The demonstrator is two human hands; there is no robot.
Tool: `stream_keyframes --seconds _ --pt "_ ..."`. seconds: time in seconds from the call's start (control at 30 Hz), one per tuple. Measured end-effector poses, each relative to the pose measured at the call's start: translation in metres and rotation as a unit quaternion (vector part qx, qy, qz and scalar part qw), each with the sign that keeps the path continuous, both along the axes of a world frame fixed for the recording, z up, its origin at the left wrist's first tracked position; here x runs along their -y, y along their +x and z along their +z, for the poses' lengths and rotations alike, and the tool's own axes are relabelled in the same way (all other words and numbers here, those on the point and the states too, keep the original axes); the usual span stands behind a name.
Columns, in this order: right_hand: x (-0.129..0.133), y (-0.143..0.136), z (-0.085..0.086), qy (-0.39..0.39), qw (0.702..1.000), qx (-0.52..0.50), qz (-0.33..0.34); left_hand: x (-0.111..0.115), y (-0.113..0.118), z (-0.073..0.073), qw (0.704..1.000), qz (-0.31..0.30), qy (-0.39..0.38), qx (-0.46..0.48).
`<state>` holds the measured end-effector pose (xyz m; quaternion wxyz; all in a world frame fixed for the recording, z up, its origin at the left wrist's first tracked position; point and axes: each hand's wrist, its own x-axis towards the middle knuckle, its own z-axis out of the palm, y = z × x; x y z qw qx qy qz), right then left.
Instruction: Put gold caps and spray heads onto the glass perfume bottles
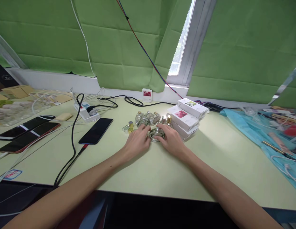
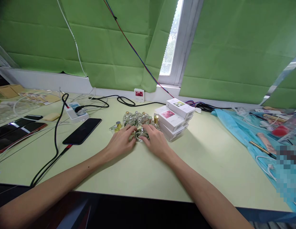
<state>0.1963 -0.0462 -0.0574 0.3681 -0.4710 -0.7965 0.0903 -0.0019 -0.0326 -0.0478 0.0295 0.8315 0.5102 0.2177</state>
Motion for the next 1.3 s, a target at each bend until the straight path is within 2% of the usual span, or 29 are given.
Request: stream_keyframes --seconds 0.13,0.4,0.8,0.93,1.03,1.13,1.3 --pt "-0.001 0.000 0.000 0.001 1.000 0.000 -0.002 -0.001 0.000 -0.003 0.999 -0.003 -0.006 -0.038" --pt "-0.001 0.000 0.000 -0.002 1.000 0.004 -0.005 -0.005 -0.003 -0.008 1.000 -0.018 -0.007 -0.017" --pt "-0.001 0.000 0.000 -0.011 1.000 0.007 -0.006 -0.006 -0.005 -0.007 0.999 -0.024 -0.021 -0.007" --pt "-0.001 0.000 -0.001 -0.009 1.000 0.007 -0.007 -0.002 -0.002 0.001 0.998 0.007 -0.022 -0.054" --pt "0.000 0.000 0.000 -0.012 1.000 0.004 -0.005 0.003 0.001 0.011 0.991 0.061 -0.014 -0.117" --pt "0.000 -0.001 0.001 -0.020 1.000 0.003 -0.005 0.004 0.003 0.020 0.980 0.097 -0.040 -0.167" --pt "0.000 -0.001 0.001 -0.020 1.000 0.004 -0.007 0.001 0.004 0.022 0.966 0.115 -0.085 -0.215"
